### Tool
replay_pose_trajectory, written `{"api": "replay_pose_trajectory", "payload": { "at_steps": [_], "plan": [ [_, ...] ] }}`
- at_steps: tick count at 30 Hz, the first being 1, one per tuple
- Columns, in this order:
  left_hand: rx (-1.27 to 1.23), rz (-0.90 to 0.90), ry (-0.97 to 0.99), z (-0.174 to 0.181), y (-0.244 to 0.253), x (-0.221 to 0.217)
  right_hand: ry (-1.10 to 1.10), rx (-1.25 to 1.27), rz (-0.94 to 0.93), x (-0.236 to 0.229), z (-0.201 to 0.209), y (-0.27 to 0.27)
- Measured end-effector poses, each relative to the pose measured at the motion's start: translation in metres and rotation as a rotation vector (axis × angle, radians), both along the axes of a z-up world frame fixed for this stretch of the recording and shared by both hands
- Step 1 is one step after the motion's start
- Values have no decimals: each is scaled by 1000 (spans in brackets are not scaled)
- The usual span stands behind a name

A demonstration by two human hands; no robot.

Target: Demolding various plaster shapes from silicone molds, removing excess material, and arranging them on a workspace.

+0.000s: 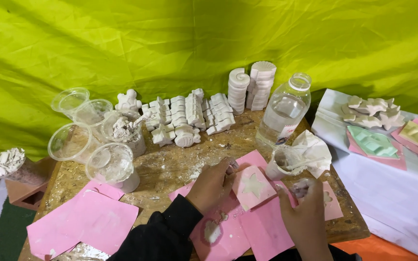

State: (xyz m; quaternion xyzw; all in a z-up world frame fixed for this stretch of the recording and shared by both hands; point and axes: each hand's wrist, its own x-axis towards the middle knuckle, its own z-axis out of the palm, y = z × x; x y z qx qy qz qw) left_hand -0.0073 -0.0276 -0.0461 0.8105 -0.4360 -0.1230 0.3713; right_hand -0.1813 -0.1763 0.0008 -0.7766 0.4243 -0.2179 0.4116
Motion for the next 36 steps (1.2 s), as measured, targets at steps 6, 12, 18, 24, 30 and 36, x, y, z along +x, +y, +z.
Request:
{"api": "replay_pose_trajectory", "payload": {
  "at_steps": [6, 12, 18, 24, 30, 36],
  "plan": [
    [-33, -21, -27, -4, -1, 1, -116, 86, -89, 9, 22, -4],
    [-55, -14, -22, 1, 1, -2, -88, 156, 28, 23, 47, -11],
    [-76, -32, -21, 3, 3, -3, -87, 208, 18, 35, 64, -5],
    [-27, -36, -85, -1, 2, -3, -294, 165, 76, 42, 82, 8],
    [38, -50, -231, -3, 1, -14, -361, -182, 448, 70, 96, 23],
    [19, -56, -288, -26, -5, -11, 43, -23, 664, 124, 104, 77]
  ]
}}
